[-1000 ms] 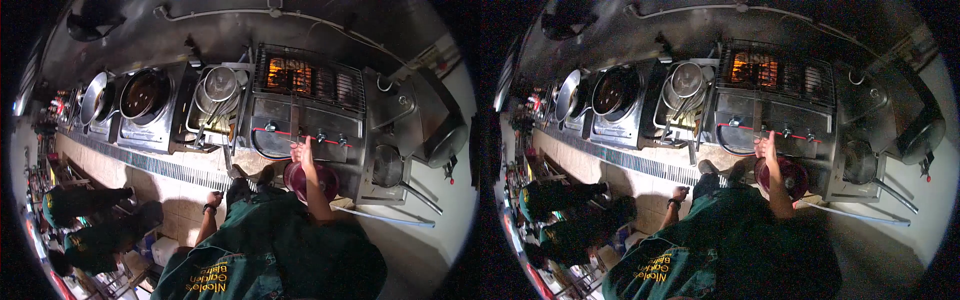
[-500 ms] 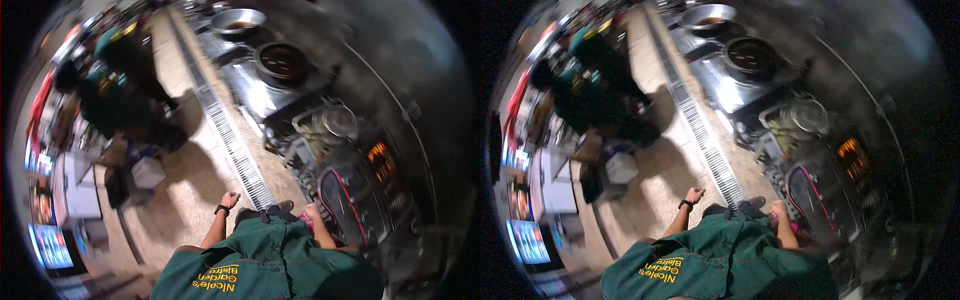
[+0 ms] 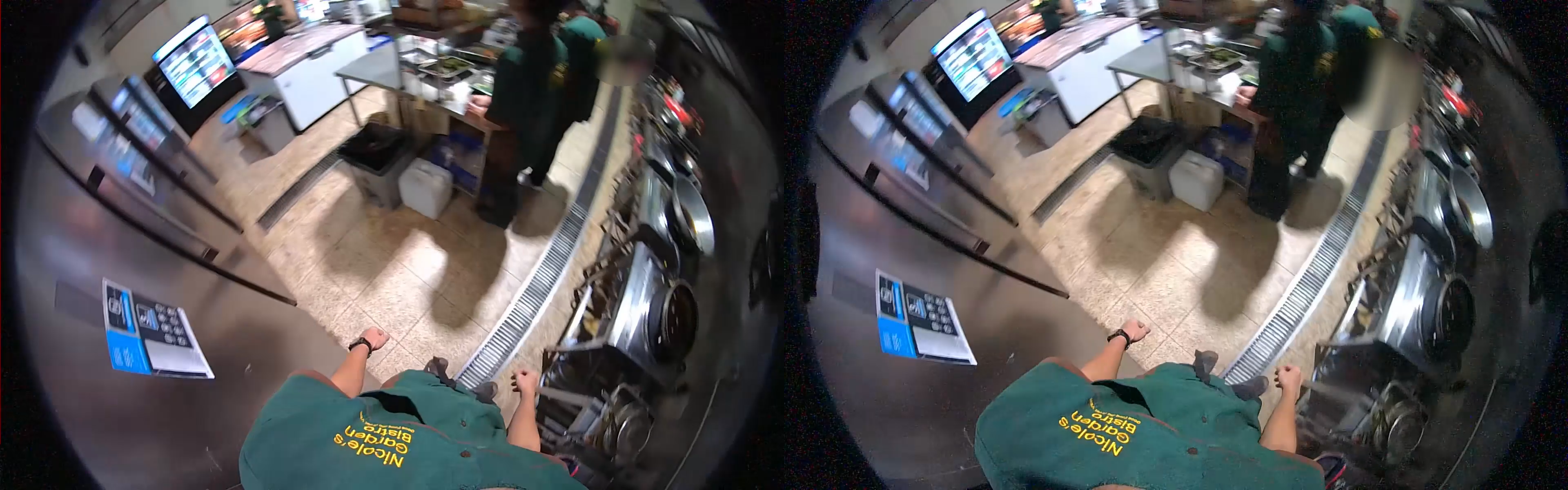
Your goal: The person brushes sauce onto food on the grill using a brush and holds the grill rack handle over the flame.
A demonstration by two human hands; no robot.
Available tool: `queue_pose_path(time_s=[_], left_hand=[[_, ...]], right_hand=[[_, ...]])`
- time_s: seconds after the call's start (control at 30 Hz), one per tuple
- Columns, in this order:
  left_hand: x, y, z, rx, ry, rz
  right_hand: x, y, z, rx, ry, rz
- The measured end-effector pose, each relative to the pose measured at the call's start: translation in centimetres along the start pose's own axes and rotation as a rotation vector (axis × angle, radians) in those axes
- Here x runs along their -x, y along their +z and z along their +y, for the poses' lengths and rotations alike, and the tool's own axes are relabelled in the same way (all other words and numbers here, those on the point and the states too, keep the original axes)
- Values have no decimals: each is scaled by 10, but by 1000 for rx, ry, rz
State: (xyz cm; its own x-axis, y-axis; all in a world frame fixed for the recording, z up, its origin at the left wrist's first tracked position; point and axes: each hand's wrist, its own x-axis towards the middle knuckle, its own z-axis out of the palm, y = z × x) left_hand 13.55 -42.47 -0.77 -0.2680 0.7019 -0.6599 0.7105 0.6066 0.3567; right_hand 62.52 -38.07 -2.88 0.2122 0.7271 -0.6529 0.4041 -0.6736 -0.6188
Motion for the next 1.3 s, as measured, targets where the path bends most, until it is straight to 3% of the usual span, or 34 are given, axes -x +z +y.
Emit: queue_pose_path(time_s=[0.03, 0.1, 0.13, 0.2, 0.27, 0.33, 0.37, 0.47, 0.57, 0.6, 0.73, 0.77, 0.87, 0.93, 0.97, 1.0, 1.03, 1.1, 1.13, 1.17, 1.2, 1.27, 1.3], left_hand=[[4, 4, -11, 34, -16, 198], [4, 12, -35, 174, -93, -14], [10, 22, -45, 171, -37, 145], [19, 43, -68, 300, -174, 79], [33, 62, -89, 202, -77, 104], [61, 71, -95, 242, -217, 47], [74, 77, -100, 261, -247, 35], [100, 90, -104, 296, -377, -12], [96, 113, -103, 299, -447, 6], [95, 115, -98, 340, -474, 12], [33, 149, -96, 210, -267, 25], [28, 119, -67, 171, -233, -49], [-4, 76, -13, 258, -227, 123], [-22, 44, 16, 328, -157, 171], [-29, 33, 26, 360, -122, 193], [-34, 27, 36, 393, -83, 271], [-38, 19, 43, 424, -41, 348], [-38, 3, 53, 427, -9, 304], [-38, 1, 54, 398, -12, 293], [-33, 1, 56, 390, -6, 283], [-28, 4, 54, 384, -11, 292], [-29, 16, 38, 330, -36, 226], [-26, 22, 30, 231, -33, 174]], right_hand=[[-7, 14, -13, 55, -9, -58], [-30, 44, -20, 138, -66, -107], [-34, 52, -32, 188, -77, -143], [-43, 65, -55, 211, -138, -147], [-55, 76, -83, 438, -209, -153], [-79, 87, -97, 592, -492, 5], [-91, 89, -107, 701, -582, -21], [-115, 103, -143, 543, -368, -292], [-127, 107, -187, 565, -295, -421], [-139, 111, -193, 545, -374, -419], [-146, 105, -230, 573, -501, -322], [-148, 100, -235, 603, -460, -303], [-151, 80, -237, 684, -435, -270], [-224, 82, -170, 591, -773, -156], [-189, 64, -191, 544, -518, -294], [-160, 47, -208, 606, -491, -353], [-183, 49, -184, 516, -261, -329], [-97, 18, -217, 544, -361, -197], [-132, 19, -177, 582, -405, -150], [-210, 21, -103, 801, -680, -193], [-162, 12, -120, 683, -395, -109], [-159, 8, -84, 639, -394, -24], [-106, -2, -107, 577, -329, 31]])
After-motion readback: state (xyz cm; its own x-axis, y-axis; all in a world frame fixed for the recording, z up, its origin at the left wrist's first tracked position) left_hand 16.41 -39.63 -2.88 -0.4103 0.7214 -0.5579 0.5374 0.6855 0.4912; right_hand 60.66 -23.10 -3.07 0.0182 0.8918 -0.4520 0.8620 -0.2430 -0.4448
